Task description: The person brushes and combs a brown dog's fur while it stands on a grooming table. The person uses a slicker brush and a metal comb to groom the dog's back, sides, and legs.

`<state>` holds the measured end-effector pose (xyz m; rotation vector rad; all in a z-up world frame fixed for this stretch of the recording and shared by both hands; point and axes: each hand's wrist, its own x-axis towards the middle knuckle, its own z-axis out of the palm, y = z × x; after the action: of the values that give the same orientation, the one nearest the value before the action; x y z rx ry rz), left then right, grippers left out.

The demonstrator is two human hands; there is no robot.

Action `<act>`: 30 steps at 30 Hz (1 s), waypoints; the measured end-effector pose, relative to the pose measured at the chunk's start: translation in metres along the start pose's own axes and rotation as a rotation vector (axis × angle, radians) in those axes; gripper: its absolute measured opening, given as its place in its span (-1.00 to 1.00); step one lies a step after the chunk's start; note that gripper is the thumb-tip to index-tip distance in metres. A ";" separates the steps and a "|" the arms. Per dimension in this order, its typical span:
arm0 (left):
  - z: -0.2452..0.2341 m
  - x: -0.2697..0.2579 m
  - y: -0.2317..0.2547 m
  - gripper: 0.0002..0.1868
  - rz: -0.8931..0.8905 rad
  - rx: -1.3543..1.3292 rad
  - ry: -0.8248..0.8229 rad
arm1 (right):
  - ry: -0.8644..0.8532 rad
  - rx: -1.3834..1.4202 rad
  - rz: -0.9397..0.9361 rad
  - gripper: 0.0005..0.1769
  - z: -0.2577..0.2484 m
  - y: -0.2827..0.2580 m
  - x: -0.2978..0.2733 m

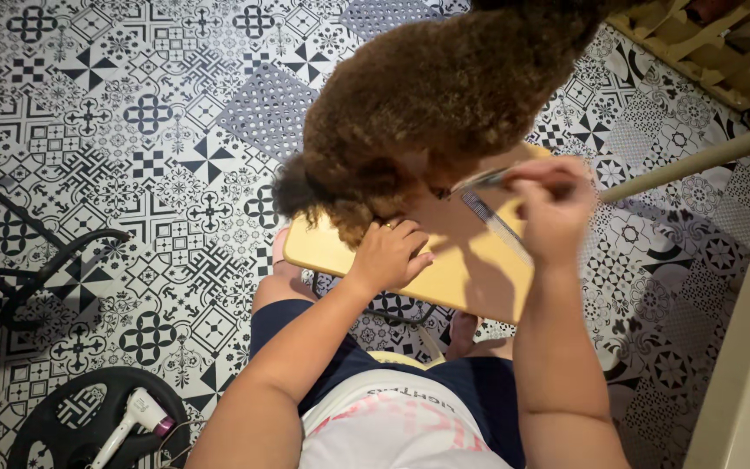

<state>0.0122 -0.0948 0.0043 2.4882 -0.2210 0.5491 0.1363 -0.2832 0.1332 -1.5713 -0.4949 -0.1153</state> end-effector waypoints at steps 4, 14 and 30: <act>-0.001 -0.001 0.003 -0.68 -0.019 0.006 -0.027 | -0.113 0.023 0.210 -0.82 0.015 0.021 0.026; -0.005 0.003 0.002 -0.69 0.012 -0.003 -0.037 | 0.060 0.335 -0.142 -0.78 -0.036 0.015 0.022; -0.003 0.002 0.003 -0.71 0.007 -0.005 -0.010 | 0.239 0.287 -0.059 -0.89 -0.058 -0.021 0.037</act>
<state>0.0125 -0.0954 0.0088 2.4869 -0.2349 0.5384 0.1747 -0.3305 0.1711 -1.2434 -0.3517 -0.2624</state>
